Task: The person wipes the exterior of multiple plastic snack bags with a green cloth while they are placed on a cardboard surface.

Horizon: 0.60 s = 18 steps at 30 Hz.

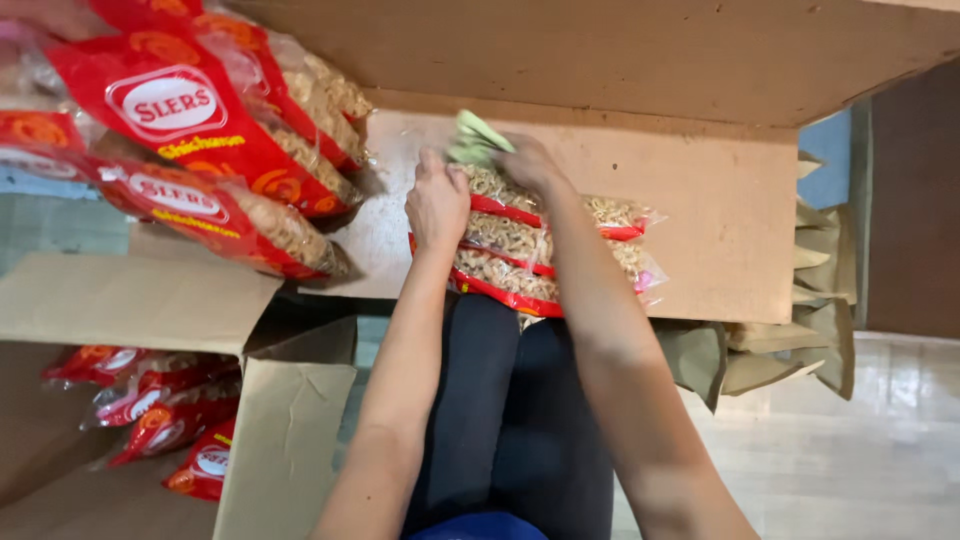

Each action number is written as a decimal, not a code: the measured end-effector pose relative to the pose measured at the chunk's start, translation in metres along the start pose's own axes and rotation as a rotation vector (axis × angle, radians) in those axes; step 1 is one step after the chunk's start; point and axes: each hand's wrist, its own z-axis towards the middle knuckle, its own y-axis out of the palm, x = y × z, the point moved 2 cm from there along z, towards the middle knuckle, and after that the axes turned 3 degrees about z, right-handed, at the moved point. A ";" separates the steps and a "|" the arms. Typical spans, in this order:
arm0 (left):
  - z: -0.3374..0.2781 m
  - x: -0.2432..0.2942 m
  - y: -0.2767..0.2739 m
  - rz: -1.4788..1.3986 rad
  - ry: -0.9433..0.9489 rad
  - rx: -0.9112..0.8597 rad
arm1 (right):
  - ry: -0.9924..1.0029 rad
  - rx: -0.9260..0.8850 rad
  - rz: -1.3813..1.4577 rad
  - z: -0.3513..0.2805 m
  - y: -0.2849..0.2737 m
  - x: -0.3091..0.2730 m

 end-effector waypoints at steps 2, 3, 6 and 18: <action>0.002 0.000 -0.001 0.031 0.007 0.002 | -0.067 -0.038 0.031 0.015 0.005 -0.031; 0.001 0.000 0.000 0.057 0.009 0.008 | -0.137 -0.079 0.056 0.021 0.008 -0.046; 0.001 -0.003 0.000 0.054 -0.004 0.039 | -0.177 -0.155 -0.100 0.025 0.013 -0.047; -0.002 -0.003 -0.013 0.086 0.025 0.016 | 0.228 -0.177 -0.731 -0.026 -0.085 0.056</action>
